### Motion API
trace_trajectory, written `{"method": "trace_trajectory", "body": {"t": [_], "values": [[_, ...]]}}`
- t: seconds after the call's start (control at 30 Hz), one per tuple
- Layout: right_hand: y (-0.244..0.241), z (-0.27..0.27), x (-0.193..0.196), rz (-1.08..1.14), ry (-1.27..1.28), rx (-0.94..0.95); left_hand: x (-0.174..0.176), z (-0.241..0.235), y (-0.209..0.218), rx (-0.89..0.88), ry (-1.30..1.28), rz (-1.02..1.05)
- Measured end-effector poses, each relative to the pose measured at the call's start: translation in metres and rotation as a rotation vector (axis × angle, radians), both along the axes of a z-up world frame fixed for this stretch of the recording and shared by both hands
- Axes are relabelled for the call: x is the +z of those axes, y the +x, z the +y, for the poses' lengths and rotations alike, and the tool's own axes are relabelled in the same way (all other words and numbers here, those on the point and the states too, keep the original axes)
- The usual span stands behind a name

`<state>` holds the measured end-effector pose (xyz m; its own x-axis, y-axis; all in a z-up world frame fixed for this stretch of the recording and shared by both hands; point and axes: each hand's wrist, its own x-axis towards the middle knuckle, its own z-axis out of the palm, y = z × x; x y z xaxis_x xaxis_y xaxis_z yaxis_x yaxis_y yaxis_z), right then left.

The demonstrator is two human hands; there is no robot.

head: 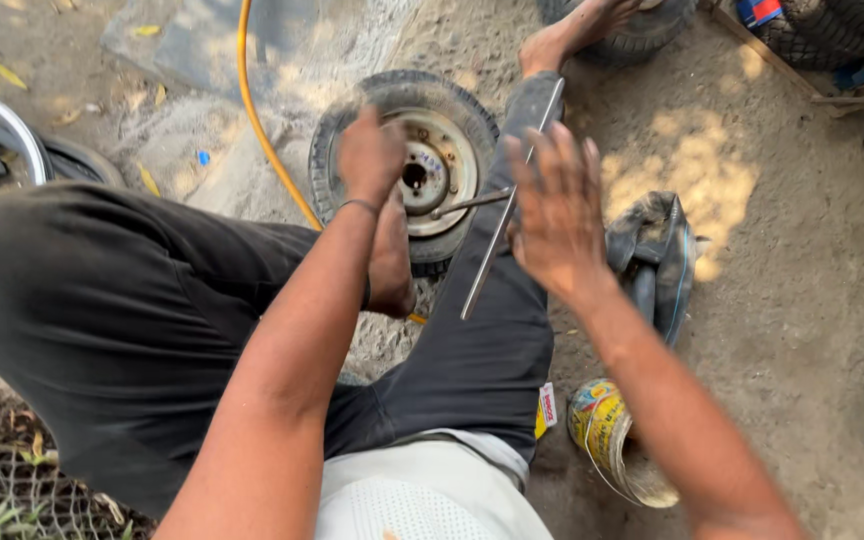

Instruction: The person sits on the ground and works on a small tire, using hands to manipulate the rim and a metal tool to pry the tire bead. The person repeatedly adjusts the tool and applies force to separate the tire from the rim.

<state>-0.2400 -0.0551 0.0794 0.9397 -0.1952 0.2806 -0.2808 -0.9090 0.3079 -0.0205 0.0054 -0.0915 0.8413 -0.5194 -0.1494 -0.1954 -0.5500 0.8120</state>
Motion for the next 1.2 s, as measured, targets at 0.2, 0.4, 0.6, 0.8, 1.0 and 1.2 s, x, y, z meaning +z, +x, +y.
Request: {"method": "trace_trajectory", "body": {"t": [0.2, 0.4, 0.6, 0.8, 1.0, 1.2], "values": [[0.067, -0.016, 0.017, 1.006, 0.087, 0.059, -0.063, 0.049, -0.031, -0.145, 0.381, 0.172], [0.061, -0.025, -0.007, 0.81, 0.14, 0.046, -0.081, 0.029, -0.039, -0.21, 0.36, 0.136], [0.035, -0.009, 0.005, 0.157, 0.21, 0.122, -0.08, 0.032, -0.042, -0.293, 0.34, 0.037], [0.001, 0.021, -0.039, -0.877, 1.332, -0.712, -0.088, 0.036, -0.042, -0.273, 0.27, 0.046], [0.005, 0.019, -0.064, -0.722, 1.608, -0.428, -0.076, 0.038, -0.041, -0.284, 0.276, -0.003], [0.001, 0.017, -0.044, -0.868, 1.783, -0.474, -0.076, 0.038, -0.044, -0.299, 0.272, -0.031]]}}
